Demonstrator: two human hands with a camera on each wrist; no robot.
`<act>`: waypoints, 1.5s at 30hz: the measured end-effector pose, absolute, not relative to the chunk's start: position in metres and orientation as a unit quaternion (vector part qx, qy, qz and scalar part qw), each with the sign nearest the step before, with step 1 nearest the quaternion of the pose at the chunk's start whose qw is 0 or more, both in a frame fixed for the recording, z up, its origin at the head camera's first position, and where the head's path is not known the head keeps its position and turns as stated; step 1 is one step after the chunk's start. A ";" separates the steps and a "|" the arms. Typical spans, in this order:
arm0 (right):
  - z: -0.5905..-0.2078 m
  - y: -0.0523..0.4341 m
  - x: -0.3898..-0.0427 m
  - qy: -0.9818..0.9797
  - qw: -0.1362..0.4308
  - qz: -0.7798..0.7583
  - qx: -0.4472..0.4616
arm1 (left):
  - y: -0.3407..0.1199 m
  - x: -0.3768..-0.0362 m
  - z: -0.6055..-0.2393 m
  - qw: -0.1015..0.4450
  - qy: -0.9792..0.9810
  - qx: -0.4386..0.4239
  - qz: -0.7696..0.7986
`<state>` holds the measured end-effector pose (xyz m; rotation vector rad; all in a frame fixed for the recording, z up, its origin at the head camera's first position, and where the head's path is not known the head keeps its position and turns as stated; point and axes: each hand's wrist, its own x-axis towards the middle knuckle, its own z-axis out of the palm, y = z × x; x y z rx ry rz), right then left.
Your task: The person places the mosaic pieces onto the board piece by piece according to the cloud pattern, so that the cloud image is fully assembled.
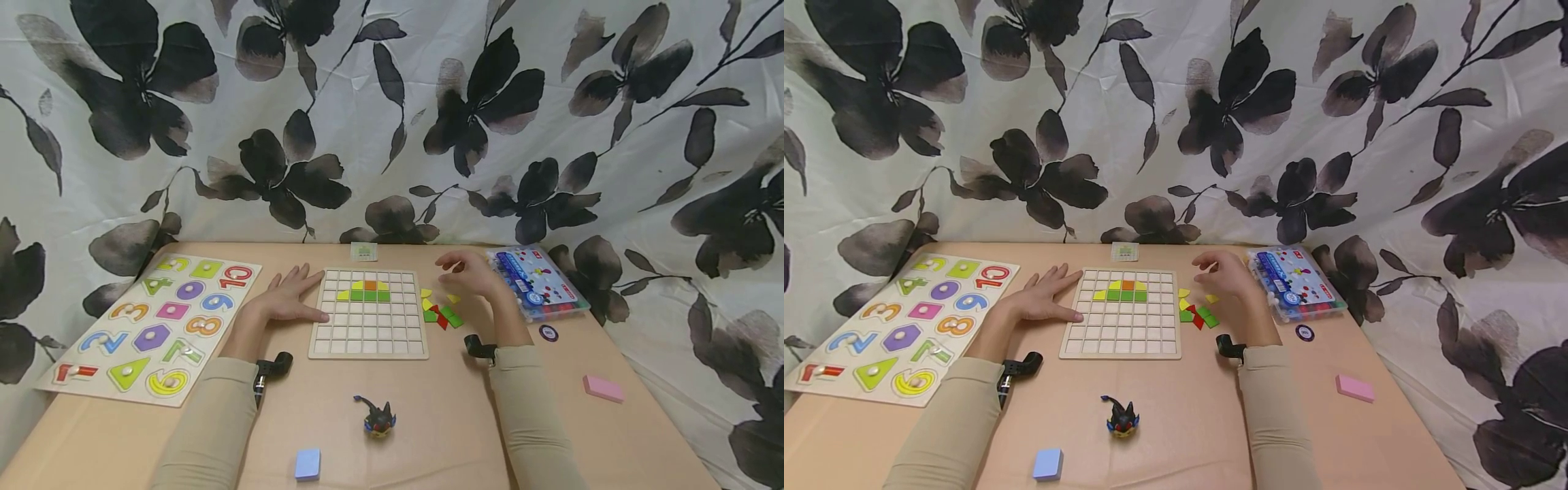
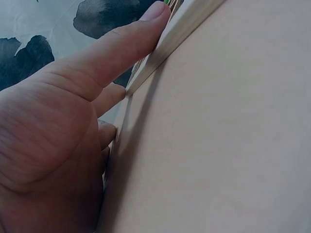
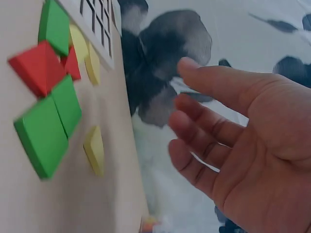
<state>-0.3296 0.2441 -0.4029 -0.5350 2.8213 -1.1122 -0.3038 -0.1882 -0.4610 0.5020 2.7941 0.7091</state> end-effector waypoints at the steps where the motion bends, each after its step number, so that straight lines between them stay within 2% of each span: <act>1: -0.403 0.247 -0.329 0.917 0.039 -0.358 -0.173 | -0.188 -0.304 -0.461 0.108 0.949 0.170 0.242; 11: -0.415 0.272 -0.330 0.927 0.098 -0.322 -0.167 | -0.189 -0.302 -0.461 0.106 0.949 0.175 0.242; 21: -0.427 0.276 -0.332 0.922 0.152 -0.322 -0.154 | -0.189 -0.301 -0.460 0.106 0.947 0.176 0.245; 31: -0.430 0.273 -0.335 0.925 0.150 -0.315 -0.148 | -0.188 -0.300 -0.460 0.103 0.948 0.177 0.244; 42: -0.432 0.265 -0.336 0.913 0.118 -0.362 -0.144 | -0.188 -0.301 -0.461 0.105 0.949 0.175 0.241; 45: -0.429 0.256 -0.332 0.911 0.093 -0.377 -0.137 | -0.189 -0.302 -0.462 0.107 0.949 0.175 0.241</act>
